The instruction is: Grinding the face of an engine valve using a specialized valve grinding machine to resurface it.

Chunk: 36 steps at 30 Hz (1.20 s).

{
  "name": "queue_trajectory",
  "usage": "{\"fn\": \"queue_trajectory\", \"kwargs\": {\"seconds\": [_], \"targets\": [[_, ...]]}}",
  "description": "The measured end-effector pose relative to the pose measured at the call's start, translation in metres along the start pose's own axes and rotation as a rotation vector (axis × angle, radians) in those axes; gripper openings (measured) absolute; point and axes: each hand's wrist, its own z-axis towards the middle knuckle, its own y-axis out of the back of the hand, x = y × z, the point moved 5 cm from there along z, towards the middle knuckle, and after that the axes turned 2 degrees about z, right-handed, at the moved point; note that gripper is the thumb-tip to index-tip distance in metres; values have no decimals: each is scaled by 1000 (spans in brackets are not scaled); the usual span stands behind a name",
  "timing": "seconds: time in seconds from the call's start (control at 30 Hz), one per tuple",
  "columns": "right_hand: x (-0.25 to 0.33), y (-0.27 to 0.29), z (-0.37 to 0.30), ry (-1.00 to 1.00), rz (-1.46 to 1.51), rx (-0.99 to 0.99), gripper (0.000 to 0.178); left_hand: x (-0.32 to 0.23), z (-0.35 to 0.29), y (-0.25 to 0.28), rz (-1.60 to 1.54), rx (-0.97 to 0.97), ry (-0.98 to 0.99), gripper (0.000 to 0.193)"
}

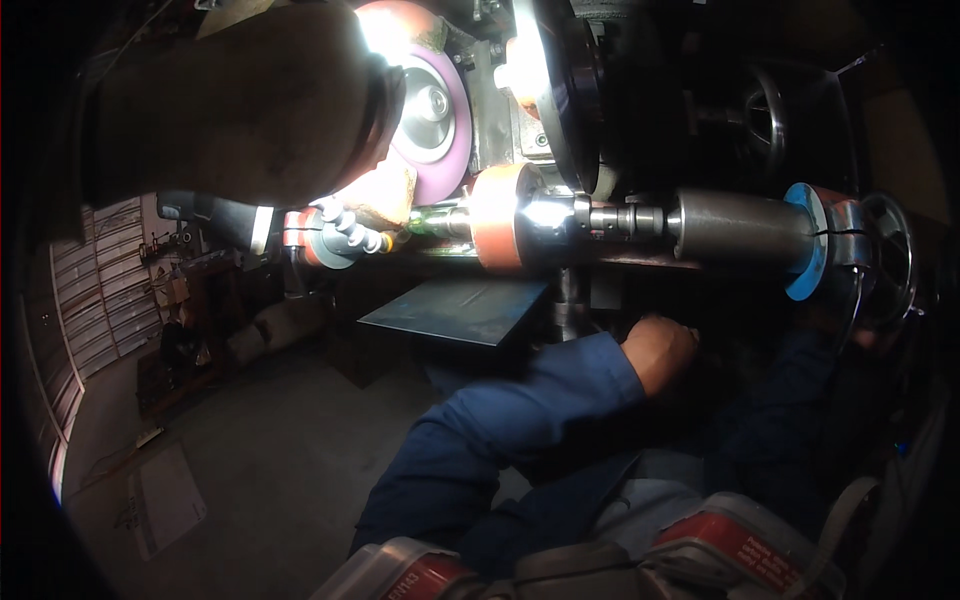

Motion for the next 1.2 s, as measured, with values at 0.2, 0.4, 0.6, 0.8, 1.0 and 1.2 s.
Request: {"fn": "queue_trajectory", "kwargs": {"seconds": [0.2, 0.4, 0.6, 0.8, 1.0, 1.2], "targets": [[15, -2, 9, -18, -16, 78, 58, -1, -2, 4, 11, -18, 15, 23], [27, -9, 36, -336, 290, 351, 39, -1, -6, 2, 45, -87, 0, 22], [31, -15, 50, -409, 293, 468, 33, -5, -5, 8, 65, -27, -41, 26], [31, -20, 61, -383, 153, 596, 31, -28, -5, 31, 147, -181, -240, 25], [30, -32, 75, -397, 36, 799, 32, -64, -28, 77, 167, -698, -650, 24], [3, -83, 81, -300, 23, 1172, 37, -106, -61, 125, 273, -1299, -712, 24]]}}
